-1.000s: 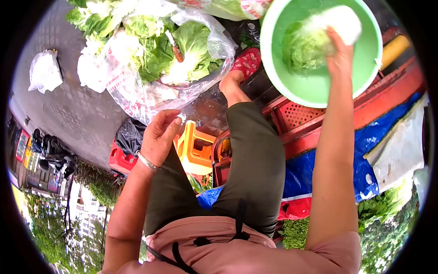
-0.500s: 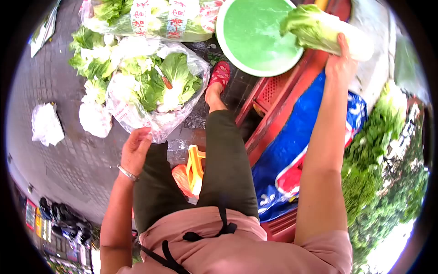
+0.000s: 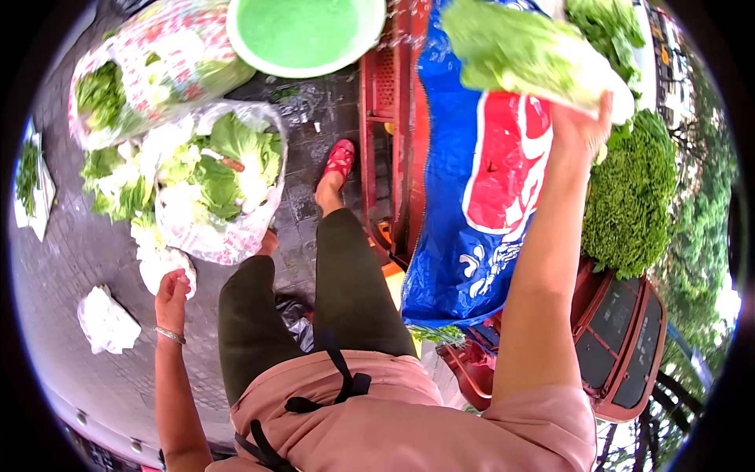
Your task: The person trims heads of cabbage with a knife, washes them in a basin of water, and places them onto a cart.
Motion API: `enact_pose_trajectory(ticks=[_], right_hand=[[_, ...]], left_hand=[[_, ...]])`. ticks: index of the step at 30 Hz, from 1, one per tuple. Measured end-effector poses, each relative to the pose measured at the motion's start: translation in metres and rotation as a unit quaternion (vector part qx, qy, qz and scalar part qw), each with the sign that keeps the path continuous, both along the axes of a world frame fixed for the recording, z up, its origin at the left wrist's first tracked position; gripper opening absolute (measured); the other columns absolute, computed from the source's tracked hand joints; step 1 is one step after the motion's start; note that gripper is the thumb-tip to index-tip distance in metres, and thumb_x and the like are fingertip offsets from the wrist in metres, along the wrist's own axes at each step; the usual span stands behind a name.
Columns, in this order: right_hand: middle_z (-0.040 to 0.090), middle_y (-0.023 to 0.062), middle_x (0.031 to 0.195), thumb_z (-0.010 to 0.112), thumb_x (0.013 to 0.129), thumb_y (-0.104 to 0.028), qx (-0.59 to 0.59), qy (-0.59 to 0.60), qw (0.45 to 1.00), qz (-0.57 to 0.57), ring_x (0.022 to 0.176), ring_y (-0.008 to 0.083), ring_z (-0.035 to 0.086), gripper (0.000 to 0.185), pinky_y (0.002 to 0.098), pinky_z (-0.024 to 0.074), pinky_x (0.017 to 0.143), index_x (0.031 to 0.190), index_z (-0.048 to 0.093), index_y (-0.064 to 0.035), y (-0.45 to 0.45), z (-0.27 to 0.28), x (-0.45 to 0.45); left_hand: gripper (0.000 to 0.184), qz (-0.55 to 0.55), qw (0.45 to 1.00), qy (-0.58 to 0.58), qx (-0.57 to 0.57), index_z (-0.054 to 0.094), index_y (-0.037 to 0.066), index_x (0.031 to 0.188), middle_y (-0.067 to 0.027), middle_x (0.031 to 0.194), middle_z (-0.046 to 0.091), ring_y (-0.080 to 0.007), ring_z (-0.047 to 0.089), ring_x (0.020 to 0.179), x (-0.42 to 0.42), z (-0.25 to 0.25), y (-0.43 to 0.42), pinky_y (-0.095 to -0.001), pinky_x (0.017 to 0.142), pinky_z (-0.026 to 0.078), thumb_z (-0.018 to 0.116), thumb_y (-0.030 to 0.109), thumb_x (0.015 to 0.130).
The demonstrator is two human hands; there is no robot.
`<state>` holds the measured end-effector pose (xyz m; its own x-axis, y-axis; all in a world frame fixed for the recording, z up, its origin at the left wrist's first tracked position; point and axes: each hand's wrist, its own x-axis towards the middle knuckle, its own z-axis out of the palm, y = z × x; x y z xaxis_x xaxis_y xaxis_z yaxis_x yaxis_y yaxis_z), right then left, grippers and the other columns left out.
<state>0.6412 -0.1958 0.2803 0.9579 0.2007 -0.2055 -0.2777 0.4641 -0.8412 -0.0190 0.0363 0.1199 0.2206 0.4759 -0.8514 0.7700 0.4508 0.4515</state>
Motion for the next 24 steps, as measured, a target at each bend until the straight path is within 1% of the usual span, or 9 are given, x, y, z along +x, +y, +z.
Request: enact_pose_trajectory(ticks=[7,8,10,13,17,20,21,22,24], right_hand=[[0.038,0.0122,0.146,0.066,0.079,-0.048,-0.136,0.003,0.974,-0.18,0.133,0.0376,0.034,0.076,0.0599,0.0248,0.109,0.142,0.038,-0.0151,-0.239,0.053,0.07],[0.041,0.0119,0.144,0.061,0.082,-0.049,-0.15,0.007,0.965,-0.215,0.131,0.0369,0.037,0.071,0.0589,0.0253,0.11,0.14,0.04,-0.0143,-0.253,0.06,0.08],[0.043,0.0121,0.142,0.064,0.081,-0.049,-0.152,0.001,0.963,-0.221,0.129,0.0356,0.041,0.072,0.0554,0.0313,0.108,0.14,0.041,-0.0147,-0.294,0.065,0.112],[0.044,0.0118,0.141,0.061,0.083,-0.048,-0.17,0.012,0.963,-0.208,0.129,0.0351,0.042,0.068,0.0544,0.0323,0.108,0.139,0.043,-0.0141,-0.347,0.059,0.168],[0.045,0.0123,0.14,0.058,0.085,-0.044,-0.14,0.073,0.951,-0.264,0.129,0.0354,0.042,0.063,0.0544,0.0307,0.109,0.138,0.045,-0.0126,-0.336,0.05,0.216],[0.045,0.0133,0.14,0.055,0.086,-0.044,-0.186,0.072,0.952,-0.234,0.129,0.0362,0.041,0.063,0.055,0.0292,0.109,0.139,0.044,-0.0118,-0.33,0.032,0.248],[0.045,0.0142,0.14,0.053,0.088,-0.045,-0.252,0.05,0.935,-0.246,0.129,0.0355,0.041,0.063,0.0528,0.0296,0.109,0.139,0.043,-0.0093,-0.314,0.027,0.252],[0.052,0.0149,0.133,0.049,0.09,-0.046,-0.26,0.034,0.941,-0.214,0.122,0.0348,0.049,0.059,0.049,0.0372,0.104,0.134,0.047,-0.0062,-0.325,0.013,0.271],[0.058,0.0153,0.123,0.047,0.092,-0.047,-0.397,0.069,0.908,-0.111,0.111,0.0348,0.056,0.057,0.0467,0.0447,0.096,0.129,0.051,-0.0041,-0.326,0.0,0.281]], left_hand=[[0.031,-0.094,0.995,-0.022,-0.017,0.06,0.008,0.114,0.0021,0.089,0.061,-0.0078,0.056,0.078,0.104,-0.012,-0.045,-0.0206,0.065,0.041,0.061,0.028,0.09],[0.031,-0.109,0.994,-0.026,-0.016,0.06,0.008,0.114,0.0022,0.09,0.061,-0.0077,0.055,0.078,0.13,-0.005,-0.052,-0.0203,0.066,0.041,0.06,0.027,0.09],[0.03,-0.116,0.992,-0.046,-0.03,0.06,0.007,0.113,0.002,0.09,0.061,-0.0082,0.055,0.078,0.168,-0.003,-0.065,-0.0208,0.066,0.042,0.06,0.025,0.09],[0.029,-0.139,0.988,-0.061,-0.044,0.06,0.006,0.113,0.0009,0.09,0.061,-0.0092,0.055,0.078,0.218,-0.002,-0.08,-0.022,0.069,0.043,0.061,0.022,0.09],[0.029,-0.16,0.985,-0.05,-0.046,0.059,0.006,0.114,0.0006,0.091,0.061,-0.0093,0.055,0.079,0.267,0.013,-0.094,-0.0224,0.071,0.043,0.062,0.022,0.09],[0.029,-0.175,0.983,-0.027,-0.043,0.059,0.006,0.114,0.0009,0.091,0.061,-0.0091,0.055,0.08,0.282,0.017,-0.097,-0.0225,0.071,0.043,0.061,0.022,0.09],[0.029,-0.179,0.983,-0.017,-0.044,0.059,0.006,0.114,0.001,0.091,0.061,-0.009,0.055,0.08,0.284,0.019,-0.098,-0.0225,0.072,0.043,0.061,0.023,0.09],[0.03,-0.18,0.983,-0.013,-0.047,0.059,0.006,0.115,0.001,0.092,0.061,-0.009,0.055,0.081,0.283,0.018,-0.098,-0.0227,0.072,0.043,0.061,0.023,0.091],[0.03,-0.176,0.983,-0.005,-0.053,0.059,0.006,0.115,0.0011,0.092,0.061,-0.0091,0.056,0.082,0.289,0.018,-0.098,-0.0231,0.073,0.043,0.061,0.024,0.091]])
